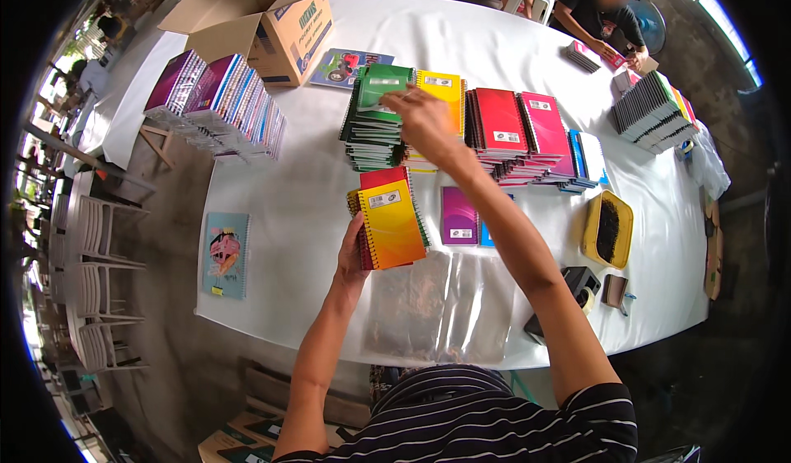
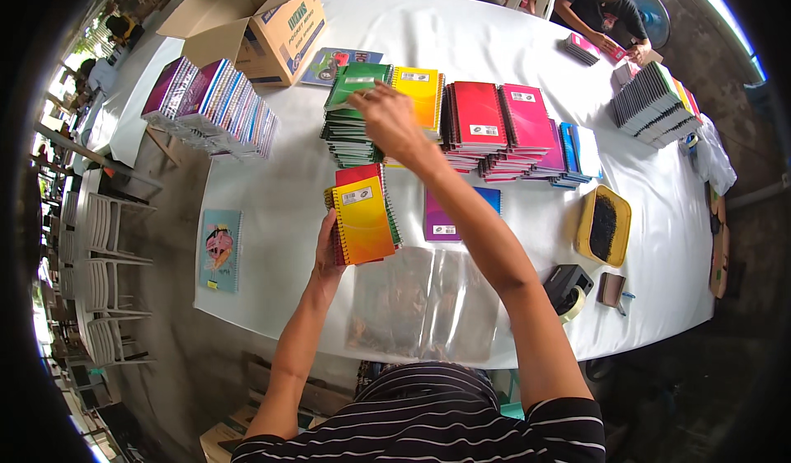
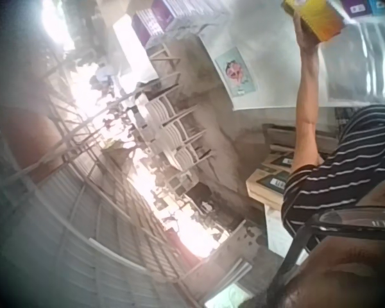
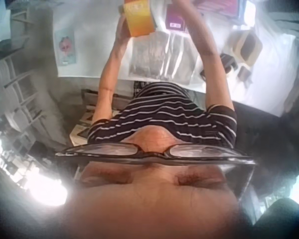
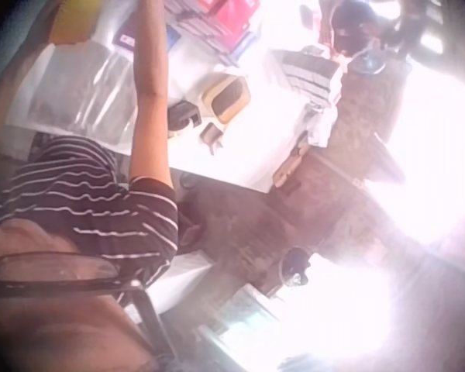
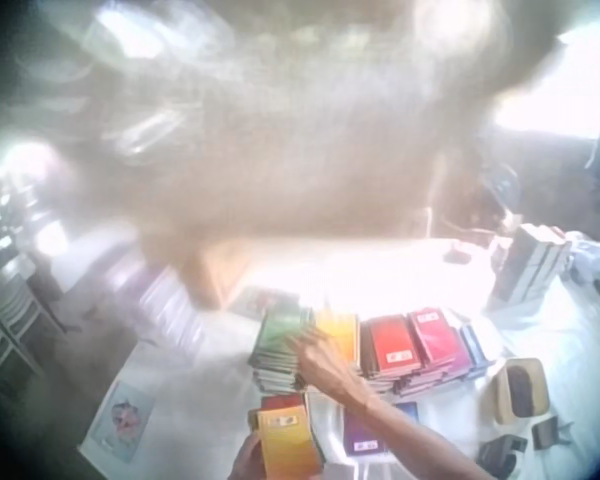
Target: The person gathers several small spiral notebooks of different colors, aligns them into a stack, and inserts the stack into a clear plastic bag.
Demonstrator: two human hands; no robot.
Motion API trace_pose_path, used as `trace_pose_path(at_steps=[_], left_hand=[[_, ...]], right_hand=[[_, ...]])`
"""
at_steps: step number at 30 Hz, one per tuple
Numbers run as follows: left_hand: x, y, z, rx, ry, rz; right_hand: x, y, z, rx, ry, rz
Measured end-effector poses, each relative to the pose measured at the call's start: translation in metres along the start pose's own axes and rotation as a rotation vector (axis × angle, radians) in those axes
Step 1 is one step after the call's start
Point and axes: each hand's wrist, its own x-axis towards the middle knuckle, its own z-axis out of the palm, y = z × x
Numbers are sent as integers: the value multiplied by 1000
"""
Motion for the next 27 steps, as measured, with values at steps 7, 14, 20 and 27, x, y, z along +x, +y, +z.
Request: trace_pose_path(at_steps=[7,14,20,27], left_hand=[[-3,-16,46,112,-10,-100],[14,-73,13,0,-27,-270],[11,-92,45,101,16,-305],[6,-100,54,210,-81,-289]], right_hand=[[-36,5,-102,1058,-361,-58],[-116,18,-121,726,-300,195],[-250,211,-198,-462,370,1004],[-331,277,-229,-249,263,1406]])
